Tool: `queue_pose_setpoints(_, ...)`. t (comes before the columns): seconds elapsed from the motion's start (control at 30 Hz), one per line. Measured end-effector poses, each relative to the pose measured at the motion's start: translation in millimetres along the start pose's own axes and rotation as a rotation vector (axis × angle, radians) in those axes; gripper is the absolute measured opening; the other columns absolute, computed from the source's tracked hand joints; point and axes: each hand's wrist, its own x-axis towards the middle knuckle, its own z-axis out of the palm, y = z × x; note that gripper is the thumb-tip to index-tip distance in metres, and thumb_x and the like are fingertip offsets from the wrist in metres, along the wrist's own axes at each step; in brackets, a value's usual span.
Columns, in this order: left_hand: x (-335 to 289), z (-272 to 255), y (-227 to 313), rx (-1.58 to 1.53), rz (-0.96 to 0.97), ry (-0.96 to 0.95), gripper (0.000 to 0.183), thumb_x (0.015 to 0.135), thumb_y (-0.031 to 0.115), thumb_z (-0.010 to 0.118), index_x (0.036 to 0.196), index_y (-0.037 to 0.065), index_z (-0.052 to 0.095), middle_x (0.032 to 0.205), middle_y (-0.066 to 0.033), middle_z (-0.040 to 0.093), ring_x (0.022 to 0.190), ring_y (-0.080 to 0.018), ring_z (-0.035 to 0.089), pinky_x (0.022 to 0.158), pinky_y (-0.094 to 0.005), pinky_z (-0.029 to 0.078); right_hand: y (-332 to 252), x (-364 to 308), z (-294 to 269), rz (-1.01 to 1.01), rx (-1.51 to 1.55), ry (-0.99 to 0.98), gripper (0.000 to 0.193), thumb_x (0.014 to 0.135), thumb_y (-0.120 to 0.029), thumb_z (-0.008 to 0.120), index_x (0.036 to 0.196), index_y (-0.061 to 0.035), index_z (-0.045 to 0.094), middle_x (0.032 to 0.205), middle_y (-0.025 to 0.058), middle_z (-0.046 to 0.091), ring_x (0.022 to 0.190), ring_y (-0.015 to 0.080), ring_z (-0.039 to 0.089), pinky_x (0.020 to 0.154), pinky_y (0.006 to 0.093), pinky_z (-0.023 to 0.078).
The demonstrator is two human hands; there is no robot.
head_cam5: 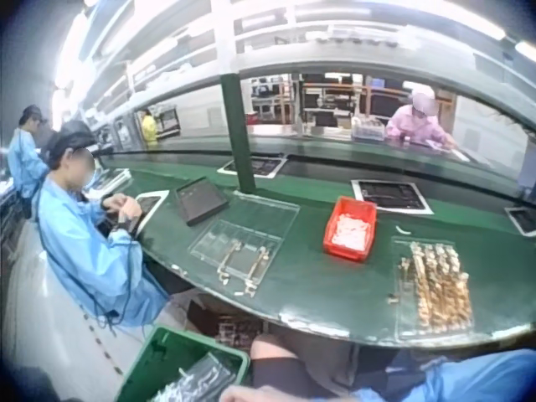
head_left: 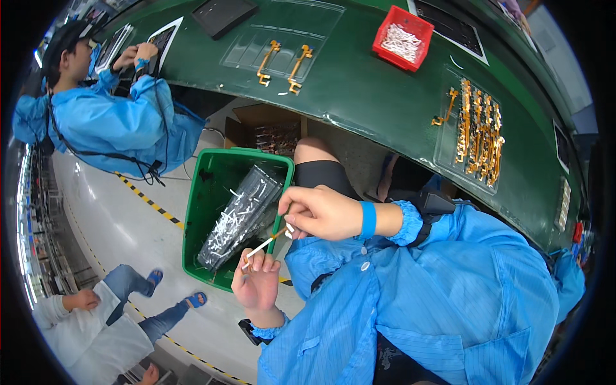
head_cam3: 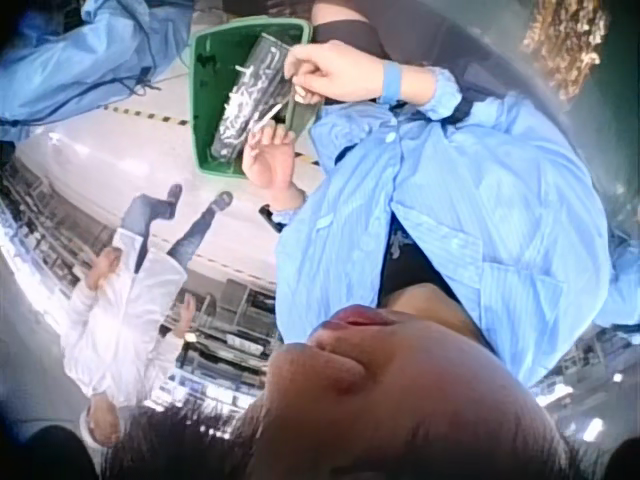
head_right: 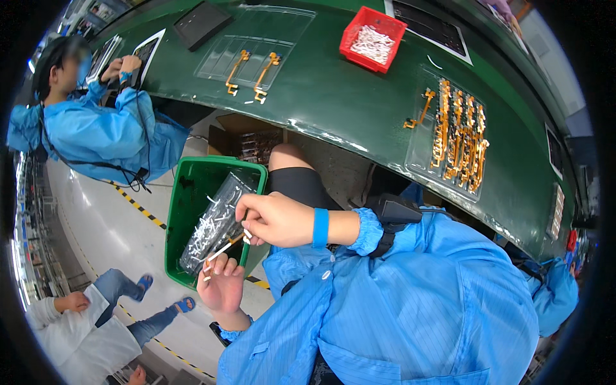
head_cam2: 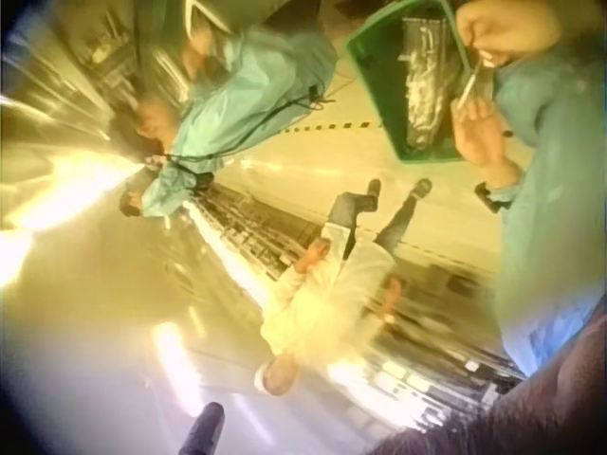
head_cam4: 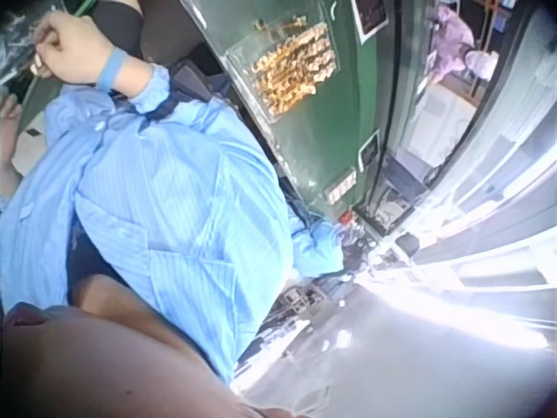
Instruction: The person assembles electronic components by attaching connectors to ribbon cables by hand, then organizes the assembled components in a tray.
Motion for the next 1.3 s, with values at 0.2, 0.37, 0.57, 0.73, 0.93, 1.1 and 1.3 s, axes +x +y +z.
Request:
queue_pose_setpoints(0.2, -2.3, -25.8, -3.1, 0.564, 0.209, 0.31, 0.011, 0.096, 0.014, 0.049, 0.098, 0.004, 0.051, 0.094, -0.0074, 0.055, 0.092, -0.0184, 0.05, 0.085, -0.0342, 0.04, 10.8, 20.6, 30.1, -0.022, -0.032, 0.03, 0.013, 0.09, -0.006, 0.061, 0.093, 0.0011, 0.052, 0.073, 0.0105, 0.069, 0.069, 0.0156, 0.069, 0.063, 0.028, 0.055)
queue_pose_setpoints(0.37, 6.1, 13.7, -14.2, 1.739, 1.053, 0.406, 0.007, 0.091, 0.0, 0.057, 0.097, -0.002, 0.057, 0.102, -0.0146, 0.061, 0.098, -0.0231, 0.059, 0.091, -0.0358, 0.045, 15.2, 26.8, 32.7, -0.029, 0.018, -0.046, 0.011, 0.089, -0.006, 0.061, 0.095, 0.0008, 0.054, 0.074, 0.0118, 0.069, 0.067, 0.0165, 0.069, 0.062, 0.0295, 0.054)
queue_pose_setpoints(0.57, 14.0, 14.5, -24.0, 1.369, 0.724, 0.253, 0.008, 0.088, -0.006, 0.059, 0.094, -0.002, 0.056, 0.095, -0.0107, 0.059, 0.09, -0.0167, 0.057, 0.083, -0.0287, 0.046, 13.9, 27.7, 42.1, -0.118, -0.068, -0.104, 0.013, 0.09, -0.006, 0.056, 0.101, 0.0021, 0.058, 0.08, 0.0139, 0.069, 0.07, 0.0227, 0.068, 0.064, 0.0334, 0.054)
queue_pose_setpoints(0.73, 11.2, 10.0, -19.7, 1.359, 0.69, 0.259, 0.006, 0.088, -0.006, 0.061, 0.091, -0.002, 0.057, 0.094, -0.0088, 0.06, 0.088, -0.0143, 0.056, 0.081, -0.0269, 0.046, 6.1, 30.5, 43.2, -0.12, -0.235, -0.143, 0.015, 0.092, -0.009, 0.056, 0.102, 0.0014, 0.06, 0.079, 0.0148, 0.069, 0.073, 0.0244, 0.07, 0.064, 0.0327, 0.055)
queue_pose_setpoints(0.93, 7.7, 13.2, -11.5, 1.314, 0.669, 0.295, 0.01, 0.083, -0.003, 0.067, 0.084, -0.001, 0.058, 0.089, -0.0103, 0.063, 0.083, -0.0188, 0.059, 0.078, -0.0286, 0.046, 5.5, 37.5, 50.1, -0.166, -0.338, -0.163, 0.013, 0.088, -0.006, 0.056, 0.097, 0.0011, 0.062, 0.072, 0.0138, 0.068, 0.067, 0.0247, 0.069, 0.06, 0.034, 0.053)
queue_pose_setpoints(1.1, 3.5, 9.8, -8.1, 1.698, 1.139, 0.216, 0.006, 0.087, -0.007, 0.061, 0.089, -0.003, 0.056, 0.091, -0.0128, 0.063, 0.09, -0.02, 0.061, 0.082, -0.0345, 0.05, 6.4, 45.3, 54.7, -0.054, -0.238, -0.163, 0.014, 0.089, -0.004, 0.055, 0.099, 0.0028, 0.061, 0.074, 0.0112, 0.068, 0.064, 0.0176, 0.068, 0.06, 0.0306, 0.055)
queue_pose_setpoints(1.3, 3.0, -33.8, 15.8, 1.72, 1.221, 0.863, 0.011, 0.089, -0.004, 0.06, 0.1, -0.006, 0.063, 0.098, -0.0168, 0.066, 0.086, -0.0253, 0.066, 0.081, -0.0314, 0.052, 21.4, 54.1, 58.5, 0.11, 0.062, 0.004, 0.013, 0.094, -0.005, 0.053, 0.098, 0.0049, 0.06, 0.074, 0.011, 0.069, 0.062, 0.0123, 0.067, 0.055, 0.0274, 0.054)
